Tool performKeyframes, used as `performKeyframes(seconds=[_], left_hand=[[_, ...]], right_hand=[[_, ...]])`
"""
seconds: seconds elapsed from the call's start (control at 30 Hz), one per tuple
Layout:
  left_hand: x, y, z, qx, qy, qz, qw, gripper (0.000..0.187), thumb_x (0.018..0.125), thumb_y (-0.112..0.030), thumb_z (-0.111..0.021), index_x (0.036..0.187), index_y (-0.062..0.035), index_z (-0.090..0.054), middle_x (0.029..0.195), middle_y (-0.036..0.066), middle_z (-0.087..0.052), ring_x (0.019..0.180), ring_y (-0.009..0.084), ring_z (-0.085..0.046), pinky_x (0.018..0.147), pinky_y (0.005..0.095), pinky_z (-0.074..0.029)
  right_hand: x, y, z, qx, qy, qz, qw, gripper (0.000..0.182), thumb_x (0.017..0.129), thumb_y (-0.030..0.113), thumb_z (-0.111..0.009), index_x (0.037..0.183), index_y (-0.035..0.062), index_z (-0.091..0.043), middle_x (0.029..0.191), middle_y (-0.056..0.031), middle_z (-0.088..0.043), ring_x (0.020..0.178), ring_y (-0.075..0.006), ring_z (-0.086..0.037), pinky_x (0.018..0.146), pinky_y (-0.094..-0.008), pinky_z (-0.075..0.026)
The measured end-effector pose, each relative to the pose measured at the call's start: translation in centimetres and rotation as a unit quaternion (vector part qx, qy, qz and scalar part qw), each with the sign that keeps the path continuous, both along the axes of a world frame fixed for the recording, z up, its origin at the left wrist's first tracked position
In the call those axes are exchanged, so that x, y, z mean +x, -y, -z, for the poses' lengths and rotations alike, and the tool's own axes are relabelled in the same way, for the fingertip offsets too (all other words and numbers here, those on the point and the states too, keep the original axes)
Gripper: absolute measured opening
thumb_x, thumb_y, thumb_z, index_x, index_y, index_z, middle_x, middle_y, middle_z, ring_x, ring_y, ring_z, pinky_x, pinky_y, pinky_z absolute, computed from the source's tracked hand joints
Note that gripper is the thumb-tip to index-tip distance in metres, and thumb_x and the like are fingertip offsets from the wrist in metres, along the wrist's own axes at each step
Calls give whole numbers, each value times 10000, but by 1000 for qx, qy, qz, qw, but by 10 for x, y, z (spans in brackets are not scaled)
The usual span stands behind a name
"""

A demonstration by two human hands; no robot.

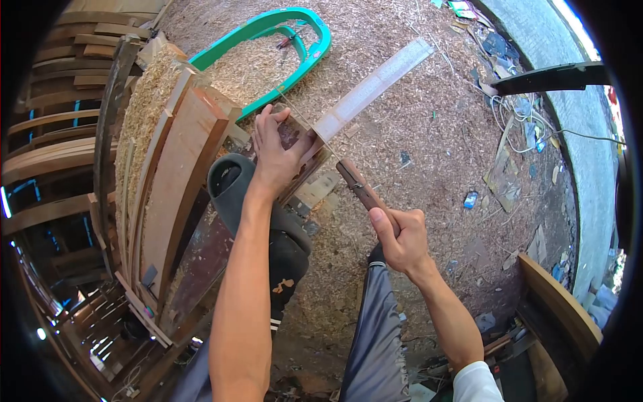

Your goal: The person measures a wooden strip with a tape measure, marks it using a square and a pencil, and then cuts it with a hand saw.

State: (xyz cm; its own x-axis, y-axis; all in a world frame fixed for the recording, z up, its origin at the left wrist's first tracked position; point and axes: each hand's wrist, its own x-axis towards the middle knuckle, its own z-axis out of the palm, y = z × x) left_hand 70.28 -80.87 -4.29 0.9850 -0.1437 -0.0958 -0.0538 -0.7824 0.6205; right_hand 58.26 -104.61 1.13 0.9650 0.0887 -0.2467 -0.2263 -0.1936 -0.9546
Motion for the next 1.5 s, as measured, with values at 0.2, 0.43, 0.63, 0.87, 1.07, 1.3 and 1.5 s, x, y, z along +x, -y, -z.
performKeyframes(seconds=[0.2, 0.43, 0.63, 0.87, 1.07, 1.3, 1.5], left_hand=[[7, 6, -14, -35, -110, -23, 993, 911, 771, -482, -759, 1367, 53, -325, 1457, 237, -266, 1419, 357, -168, 1163, 469, -105], [5, 9, -14, -32, -100, -42, 994, 847, 786, -442, -753, 1342, 42, -335, 1432, 216, -288, 1397, 363, -196, 1161, 468, -107], [3, 11, -14, -17, -112, -46, 993, 894, 792, -455, -740, 1387, 29, -280, 1517, 211, -215, 1464, 379, -71, 1172, 509, -34], [4, 14, -14, -19, -118, -73, 990, 984, 784, -464, -735, 1448, 17, -191, 1552, 193, -182, 1486, 386, -7, 1176, 538, 26], [1, 17, -16, 6, -97, -65, 993, 919, 780, -442, -741, 1419, 12, -261, 1551, 195, -187, 1484, 391, -17, 1176, 547, 10], [4, 14, -15, -21, -103, -59, 993, 825, 791, -385, -740, 1382, 1, -312, 1554, 199, -184, 1480, 409, -15, 1173, 555, 17], [2, 14, -12, -17, -88, -57, 994, 801, 795, -375, -738, 1366, -7, -313, 1556, 204, -179, 1481, 414, -16, 1179, 542, 23]], right_hand=[[-5, -8, -4, -67, 69, -4, 995, 455, 954, 255, -595, 584, -9, -569, 419, -80, -382, 345, -164, -392, 389, -349, -313], [-2, -1, -15, -78, 55, -20, 995, 435, 951, 251, -600, 611, -21, -607, 430, -105, -415, 355, -189, -429, 403, -359, -349], [-10, 9, -11, -70, 38, -35, 996, 423, 954, 252, -591, 636, -25, -625, 436, -110, -426, 368, -198, -463, 410, -360, -357], [9, 0, -14, -82, 15, -47, 995, 423, 962, 254, -574, 652, -32, -619, 447, -122, -439, 376, -198, -482, 429, -357, -372], [-19, 16, -14, -81, 9, -43, 996, 436, 960, 247, -576, 627, -32, -598, 443, -105, -400, 365, -185, -440, 418, -357, -349], [-3, 1, -15, -77, 11, -27, 997, 445, 951, 258, -581, 606, -23, -563, 447, -107, -356, 357, -185, -396, 414, -365, -327], [-18, 9, -8, -70, 33, -26, 997, 440, 951, 255, -581, 606, -18, -566, 450, -112, -377, 368, -195, -414, 421, -361, -345]])
